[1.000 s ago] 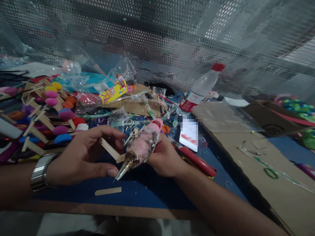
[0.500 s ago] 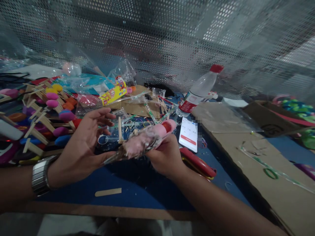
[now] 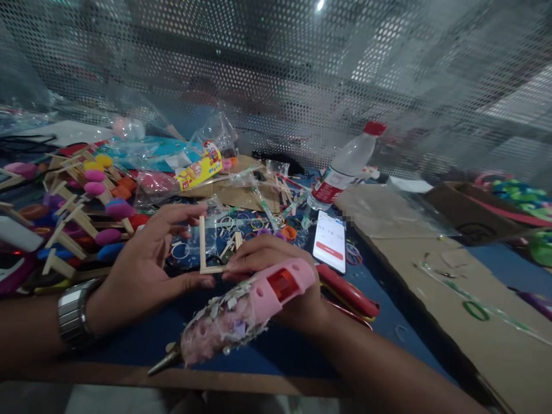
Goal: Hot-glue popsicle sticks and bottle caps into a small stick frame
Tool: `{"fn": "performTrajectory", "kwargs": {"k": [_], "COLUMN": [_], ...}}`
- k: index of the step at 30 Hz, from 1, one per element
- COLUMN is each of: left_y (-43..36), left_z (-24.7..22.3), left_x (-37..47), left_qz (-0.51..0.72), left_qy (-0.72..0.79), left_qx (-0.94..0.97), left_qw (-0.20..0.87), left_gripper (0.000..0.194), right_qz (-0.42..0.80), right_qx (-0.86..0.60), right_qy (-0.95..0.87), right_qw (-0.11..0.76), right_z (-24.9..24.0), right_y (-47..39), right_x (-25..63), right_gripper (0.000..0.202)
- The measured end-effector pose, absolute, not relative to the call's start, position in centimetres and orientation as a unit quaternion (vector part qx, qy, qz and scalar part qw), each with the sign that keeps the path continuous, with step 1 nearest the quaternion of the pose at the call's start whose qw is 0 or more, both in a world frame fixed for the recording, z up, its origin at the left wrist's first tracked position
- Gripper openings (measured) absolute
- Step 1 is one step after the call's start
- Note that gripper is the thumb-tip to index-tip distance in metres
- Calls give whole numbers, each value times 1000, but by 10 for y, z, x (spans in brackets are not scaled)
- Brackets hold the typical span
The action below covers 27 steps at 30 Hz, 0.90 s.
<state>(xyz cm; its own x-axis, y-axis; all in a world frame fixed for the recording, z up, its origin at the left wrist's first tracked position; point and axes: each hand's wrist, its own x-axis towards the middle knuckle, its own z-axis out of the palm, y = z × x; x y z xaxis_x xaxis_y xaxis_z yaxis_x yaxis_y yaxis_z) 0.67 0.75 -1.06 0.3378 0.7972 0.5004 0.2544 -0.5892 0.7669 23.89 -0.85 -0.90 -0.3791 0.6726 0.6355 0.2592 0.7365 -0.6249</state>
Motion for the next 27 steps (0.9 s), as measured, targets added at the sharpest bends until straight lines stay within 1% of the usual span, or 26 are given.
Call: {"fn": "performTrajectory", "kwargs": {"k": [2, 5, 8, 12, 15, 17, 21, 24, 27], "left_y": [7, 7, 7, 7, 5, 3, 1, 0, 0], "left_z": [-11, -9, -8, -6, -7, -7, -8, -8, -8], "left_x": [6, 6, 6, 6, 6, 6, 6, 7, 7], "left_qz": [461, 461, 465, 472, 471, 467, 467, 467, 470], "left_qy": [345, 341, 337, 334, 340, 341, 330, 321, 311], "left_qx": [765, 773, 775, 775, 778, 775, 755, 747, 746], "left_qw": [290, 271, 264, 254, 240, 255, 322, 348, 354], "left_gripper": [78, 73, 70, 67, 65, 66, 67, 67, 69], "right_qz": [216, 207, 201, 193, 177, 163, 161, 163, 154], "right_qx": [-282, -275, -273, -277, -279, -270, -258, -260, -255], "right_qy": [-801, -796, -801, -824, -834, -836, -836, -838, -841], "right_qw": [482, 499, 493, 454, 442, 448, 457, 451, 452], "right_z": [-10, -14, -13, 0, 2, -2, -14, -17, -16], "right_y": [-9, -9, -9, -12, -13, -14, -14, -13, -13], "right_x": [239, 238, 239, 241, 242, 243, 246, 247, 247], "right_gripper": [20, 24, 22, 17, 16, 21, 30, 32, 29]}}
